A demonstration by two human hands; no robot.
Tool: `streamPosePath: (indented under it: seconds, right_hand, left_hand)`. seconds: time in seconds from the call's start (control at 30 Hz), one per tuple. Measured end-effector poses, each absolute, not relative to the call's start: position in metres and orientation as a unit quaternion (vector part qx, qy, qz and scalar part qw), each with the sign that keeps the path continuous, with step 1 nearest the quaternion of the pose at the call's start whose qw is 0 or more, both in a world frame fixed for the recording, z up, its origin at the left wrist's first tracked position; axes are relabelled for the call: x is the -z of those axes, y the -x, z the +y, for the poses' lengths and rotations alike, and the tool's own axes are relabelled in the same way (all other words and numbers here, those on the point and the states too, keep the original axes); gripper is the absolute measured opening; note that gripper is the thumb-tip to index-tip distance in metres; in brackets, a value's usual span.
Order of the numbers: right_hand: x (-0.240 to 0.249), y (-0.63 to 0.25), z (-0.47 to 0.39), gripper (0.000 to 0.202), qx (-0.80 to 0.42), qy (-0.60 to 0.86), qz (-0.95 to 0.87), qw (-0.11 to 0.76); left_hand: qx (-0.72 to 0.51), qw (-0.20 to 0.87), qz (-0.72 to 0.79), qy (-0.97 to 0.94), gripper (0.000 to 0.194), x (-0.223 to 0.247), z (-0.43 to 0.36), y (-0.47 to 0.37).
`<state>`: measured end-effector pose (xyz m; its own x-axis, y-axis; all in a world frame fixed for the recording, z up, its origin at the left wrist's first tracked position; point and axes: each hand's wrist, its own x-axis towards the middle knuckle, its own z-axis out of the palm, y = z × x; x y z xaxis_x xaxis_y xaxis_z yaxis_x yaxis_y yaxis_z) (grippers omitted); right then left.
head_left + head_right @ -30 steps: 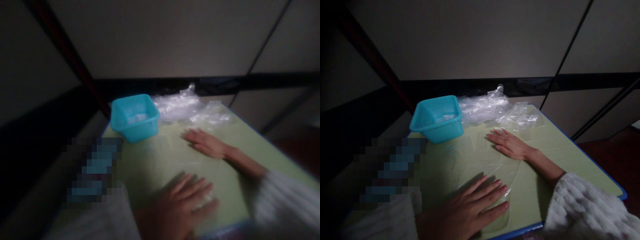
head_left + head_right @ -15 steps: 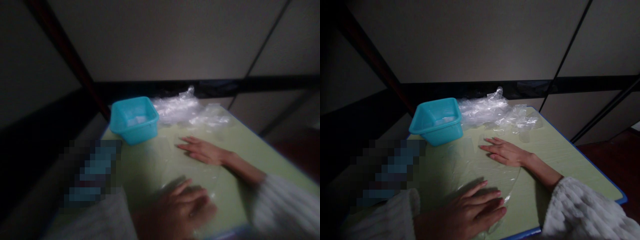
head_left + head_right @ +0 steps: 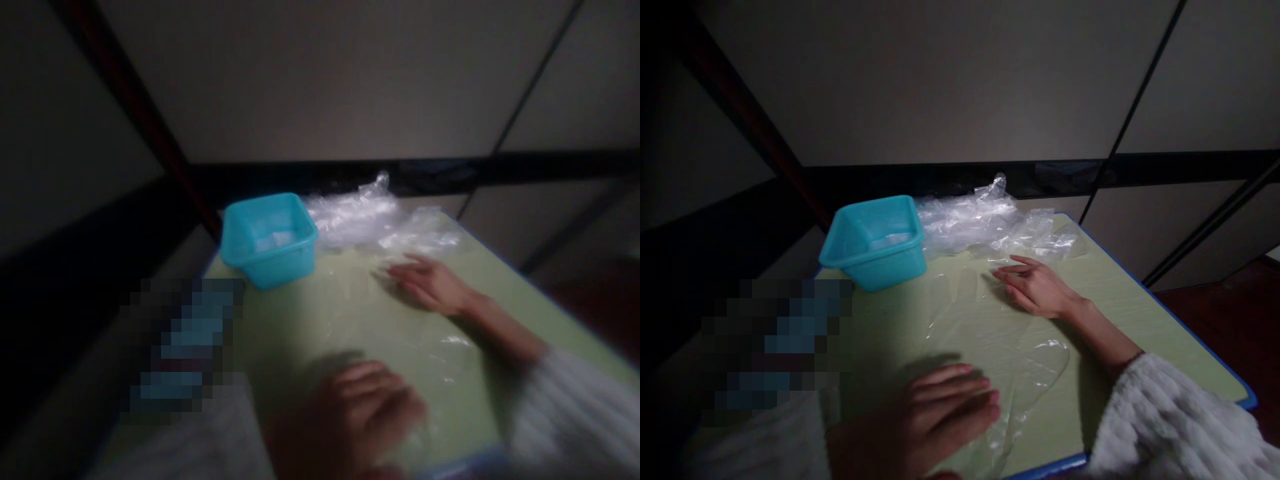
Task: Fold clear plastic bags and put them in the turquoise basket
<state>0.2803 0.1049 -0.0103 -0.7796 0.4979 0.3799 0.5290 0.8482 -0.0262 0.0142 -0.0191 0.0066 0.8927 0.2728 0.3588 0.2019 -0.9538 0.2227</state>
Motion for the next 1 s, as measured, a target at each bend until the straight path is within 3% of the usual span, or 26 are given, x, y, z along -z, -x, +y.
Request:
streamPosePath:
  seconds: [0.17,0.5,0.67,1.0]
  right_hand:
    - [0.009,-0.279,0.102,0.040,0.030,0.278,-0.940,0.195]
    - [0.002,-0.276,0.098,0.040,0.000,0.293,-0.941,0.167]
    - [-0.005,-0.273,0.090,0.042,0.021,0.259,-0.947,0.188]
    - [-0.004,-0.270,0.089,0.045,0.048,0.250,-0.948,0.191]
  left_hand:
    - [-0.196,-0.012,0.293,-0.936,0.039,0.000,-0.008,-0.011]
    - [-0.124,-0.095,0.391,-0.907,0.043,0.006,0.010,-0.002]
    - [-0.120,-0.058,0.390,-0.911,0.047,0.007,0.008,-0.003]
    - [-0.036,0.114,0.258,-0.959,0.068,0.011,-0.004,-0.002]
